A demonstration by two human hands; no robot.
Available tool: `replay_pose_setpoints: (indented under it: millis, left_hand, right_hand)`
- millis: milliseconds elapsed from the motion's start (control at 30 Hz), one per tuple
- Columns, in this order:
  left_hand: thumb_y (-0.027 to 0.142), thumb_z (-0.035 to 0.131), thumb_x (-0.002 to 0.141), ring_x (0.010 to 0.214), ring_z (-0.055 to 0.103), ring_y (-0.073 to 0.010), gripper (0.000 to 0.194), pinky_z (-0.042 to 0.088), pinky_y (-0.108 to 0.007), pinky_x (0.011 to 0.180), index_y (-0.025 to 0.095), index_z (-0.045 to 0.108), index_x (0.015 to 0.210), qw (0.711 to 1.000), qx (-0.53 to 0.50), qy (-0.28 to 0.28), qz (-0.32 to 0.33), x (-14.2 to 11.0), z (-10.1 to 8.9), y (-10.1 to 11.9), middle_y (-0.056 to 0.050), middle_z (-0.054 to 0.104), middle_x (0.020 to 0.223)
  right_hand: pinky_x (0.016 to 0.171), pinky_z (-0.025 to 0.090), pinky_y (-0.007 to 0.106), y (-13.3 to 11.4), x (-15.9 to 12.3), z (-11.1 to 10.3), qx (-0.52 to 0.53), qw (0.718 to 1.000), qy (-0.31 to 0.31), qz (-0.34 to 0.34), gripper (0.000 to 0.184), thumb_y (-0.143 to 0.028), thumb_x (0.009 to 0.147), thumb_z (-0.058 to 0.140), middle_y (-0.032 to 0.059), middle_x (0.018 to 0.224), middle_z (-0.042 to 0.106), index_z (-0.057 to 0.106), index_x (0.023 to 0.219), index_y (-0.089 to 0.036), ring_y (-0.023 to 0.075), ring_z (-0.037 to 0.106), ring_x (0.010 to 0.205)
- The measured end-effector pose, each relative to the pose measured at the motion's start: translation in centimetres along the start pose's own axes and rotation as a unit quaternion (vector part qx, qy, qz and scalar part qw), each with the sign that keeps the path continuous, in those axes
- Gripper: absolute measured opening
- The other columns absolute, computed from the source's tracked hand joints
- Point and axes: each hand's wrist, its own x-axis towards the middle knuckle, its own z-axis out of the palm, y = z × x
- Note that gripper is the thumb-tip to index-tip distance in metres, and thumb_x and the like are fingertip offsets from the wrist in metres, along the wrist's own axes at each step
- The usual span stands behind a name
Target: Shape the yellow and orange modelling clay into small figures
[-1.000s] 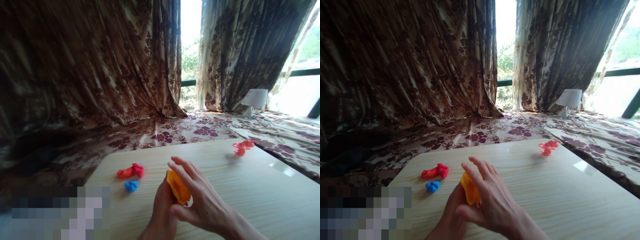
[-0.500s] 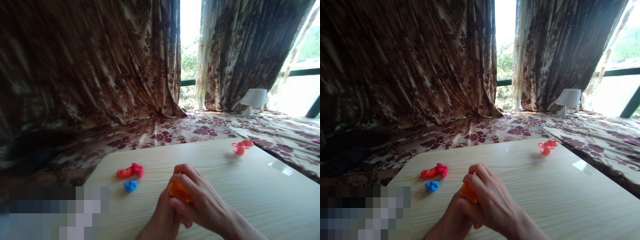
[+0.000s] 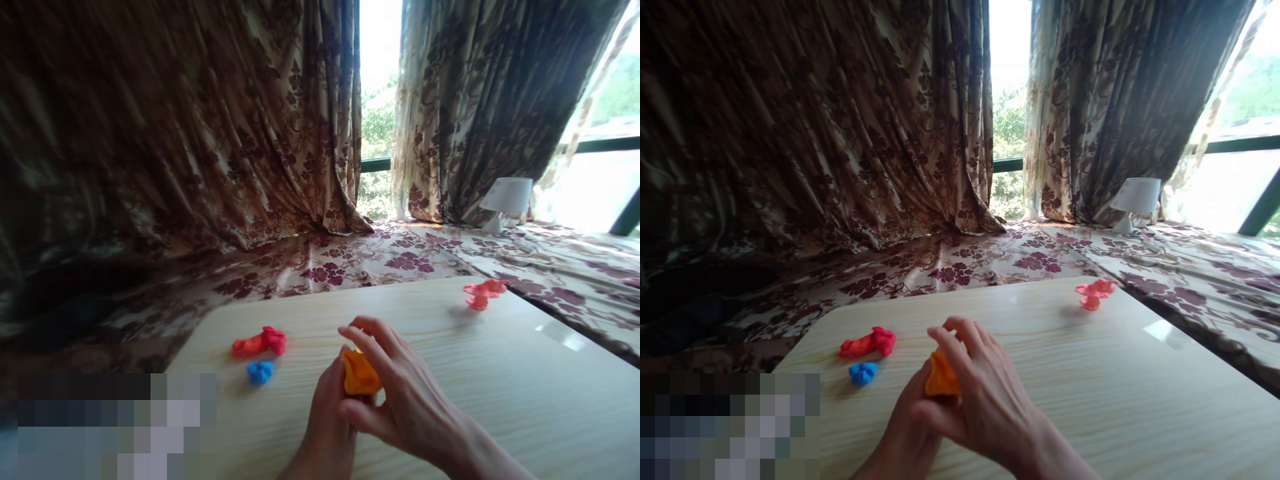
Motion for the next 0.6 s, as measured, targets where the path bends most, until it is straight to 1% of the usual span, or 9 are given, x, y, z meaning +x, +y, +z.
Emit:
replay_pose_setpoints:
  millis: [33, 67, 133, 233, 300, 367, 433, 533, 600]
  left_hand:
    - [0.034, 0.065, 0.068, 0.062, 0.05, -0.0117, 0.018, 0.04, -0.024, 0.061, 0.017, 0.058, 0.072, 1.0, -0.013, -0.008, 0.012, -0.1, 0.3, 0.3, 0.002, 0.053, 0.065]
    - [0.032, 0.065, 0.07, 0.064, 0.05, -0.0113, 0.017, 0.041, -0.024, 0.063, 0.018, 0.058, 0.074, 0.999, -0.021, -0.02, 0.021, -0.2, 0.6, 0.5, 0.002, 0.054, 0.067]
    - [0.031, 0.064, 0.071, 0.068, 0.052, -0.0111, 0.016, 0.042, -0.023, 0.066, 0.017, 0.059, 0.077, 0.999, -0.039, -0.029, 0.021, -0.3, 0.9, 0.8, 0.002, 0.056, 0.073]
    - [0.034, 0.063, 0.071, 0.073, 0.056, -0.0123, 0.02, 0.044, -0.023, 0.066, 0.016, 0.06, 0.082, 0.998, -0.066, -0.009, -0.018, -0.3, 1.0, 0.8, -0.001, 0.06, 0.079]
    - [0.032, 0.063, 0.072, 0.072, 0.057, -0.0129, 0.019, 0.044, -0.023, 0.064, 0.016, 0.061, 0.081, 0.996, -0.068, -0.005, -0.051, -0.2, 0.8, 0.7, -0.001, 0.061, 0.077]
    - [0.029, 0.064, 0.072, 0.074, 0.058, -0.0139, 0.017, 0.045, -0.023, 0.063, 0.015, 0.062, 0.082, 0.996, -0.062, -0.014, -0.057, -0.1, 0.8, 0.6, -0.002, 0.061, 0.075]
    - [0.03, 0.065, 0.071, 0.077, 0.058, -0.0154, 0.022, 0.045, -0.024, 0.065, 0.015, 0.062, 0.086, 0.997, -0.069, -0.018, -0.03, -0.2, 0.9, 0.5, -0.003, 0.062, 0.078]
    - [0.034, 0.067, 0.07, 0.079, 0.058, -0.0163, 0.03, 0.046, -0.027, 0.071, 0.016, 0.061, 0.093, 0.997, -0.081, 0.0, 0.019, -0.4, 1.3, 0.5, -0.003, 0.062, 0.082]
    - [0.034, 0.067, 0.069, 0.077, 0.058, -0.0162, 0.029, 0.045, -0.028, 0.072, 0.016, 0.062, 0.091, 0.997, -0.074, 0.014, 0.02, -0.5, 1.5, 0.7, -0.002, 0.061, 0.078]
  right_hand:
    - [0.081, 0.048, 0.043, 0.0, 0.0, 0.0, -0.009, 1.0, 0.003, 0.012, 0.063, -0.044, 0.073, 0.063, 0.0152, 0.119, 0.045, 0.041, 0.126, -0.017, 0.0283, 0.049, 0.101]
    - [0.081, 0.048, 0.043, 0.1, -0.1, 0.1, -0.013, 1.0, 0.001, 0.022, 0.063, -0.044, 0.074, 0.063, 0.0151, 0.119, 0.045, 0.041, 0.126, -0.018, 0.0284, 0.048, 0.102]
    - [0.079, 0.049, 0.041, 0.1, 0.0, 0.0, -0.005, 1.0, -0.01, 0.027, 0.05, -0.039, 0.077, 0.06, 0.0131, 0.114, 0.049, 0.045, 0.121, -0.019, 0.0264, 0.049, 0.099]
    - [0.077, 0.049, 0.037, 0.0, 0.2, -0.2, 0.028, 0.999, -0.022, 0.009, 0.033, -0.03, 0.082, 0.056, 0.0103, 0.107, 0.052, 0.051, 0.113, -0.02, 0.0228, 0.05, 0.094]
    - [0.078, 0.049, 0.035, 0.0, 0.3, -0.3, 0.052, 0.998, -0.033, -0.011, 0.025, -0.025, 0.084, 0.053, 0.0086, 0.103, 0.053, 0.054, 0.108, -0.02, 0.0207, 0.05, 0.091]
    - [0.078, 0.049, 0.034, 0.0, 0.3, -0.4, 0.066, 0.997, -0.037, -0.022, 0.02, -0.022, 0.086, 0.05, 0.0076, 0.099, 0.054, 0.056, 0.105, -0.02, 0.0195, 0.05, 0.09]
    - [0.078, 0.049, 0.035, -0.1, 0.3, -0.3, 0.062, 0.998, -0.026, -0.017, 0.024, -0.026, 0.084, 0.053, 0.0091, 0.102, 0.053, 0.055, 0.107, -0.018, 0.0208, 0.049, 0.092]
    - [0.08, 0.049, 0.039, -0.3, 0.2, 0.0, 0.046, 0.999, -0.01, 0.001, 0.044, -0.035, 0.078, 0.061, 0.0129, 0.109, 0.048, 0.051, 0.116, -0.015, 0.0246, 0.047, 0.097]
    - [0.081, 0.049, 0.038, -0.5, 0.2, 0.1, 0.049, 0.999, -0.015, 0.003, 0.039, -0.032, 0.079, 0.06, 0.0124, 0.11, 0.048, 0.052, 0.114, -0.016, 0.0243, 0.046, 0.098]
